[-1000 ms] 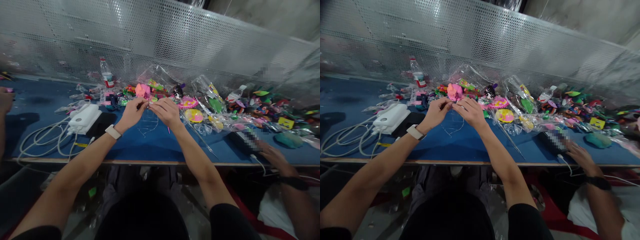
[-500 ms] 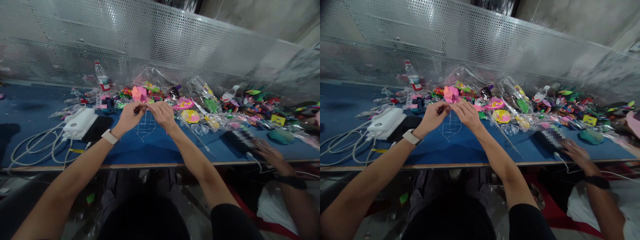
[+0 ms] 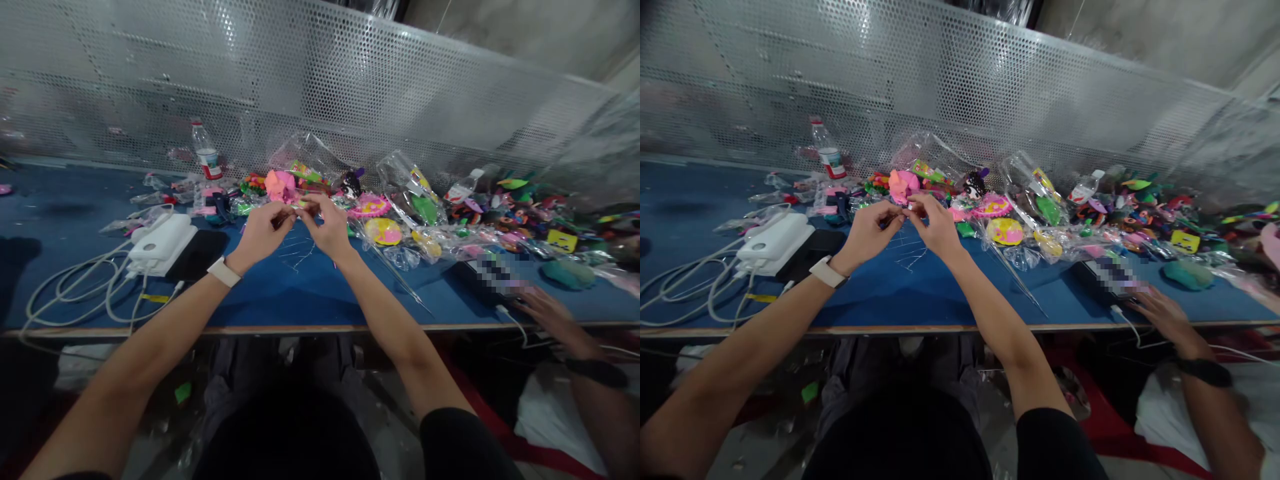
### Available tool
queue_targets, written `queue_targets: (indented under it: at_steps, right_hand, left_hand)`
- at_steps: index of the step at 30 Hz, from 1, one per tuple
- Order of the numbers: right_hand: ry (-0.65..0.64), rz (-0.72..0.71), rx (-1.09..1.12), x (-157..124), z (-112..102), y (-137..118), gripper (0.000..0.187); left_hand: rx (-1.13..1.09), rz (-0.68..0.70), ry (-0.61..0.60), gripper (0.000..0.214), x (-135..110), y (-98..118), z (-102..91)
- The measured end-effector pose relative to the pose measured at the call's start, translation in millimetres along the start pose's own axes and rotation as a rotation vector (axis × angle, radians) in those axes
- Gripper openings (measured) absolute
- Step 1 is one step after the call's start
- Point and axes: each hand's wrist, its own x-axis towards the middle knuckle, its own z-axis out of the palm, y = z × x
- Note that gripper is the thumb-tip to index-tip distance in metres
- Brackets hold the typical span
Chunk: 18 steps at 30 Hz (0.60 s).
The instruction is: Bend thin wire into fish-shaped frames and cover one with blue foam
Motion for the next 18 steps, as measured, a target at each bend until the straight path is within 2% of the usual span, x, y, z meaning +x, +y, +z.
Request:
queue_targets:
  at_steps: [8,14,18]
  right_hand:
    - [-0.082,0.267,0.301,5.4,3.6,2.7,0.033]
    - [-0.132,0.293,0.397,8.4,3.0,4.5,0.049]
    - [-0.157,0.326,0.42,8.9,2.3,-1.5,0.052]
  left_hand:
    - [-0.072,-0.083,0.051,0.013,-0.5,-0.9,1.8]
    - [-0.042,-0.062,0.047,0.013,-0.7,-0.1,0.5]
    - [0.034,-0.002,0.077,0.011,-1.2,1.0,0.2]
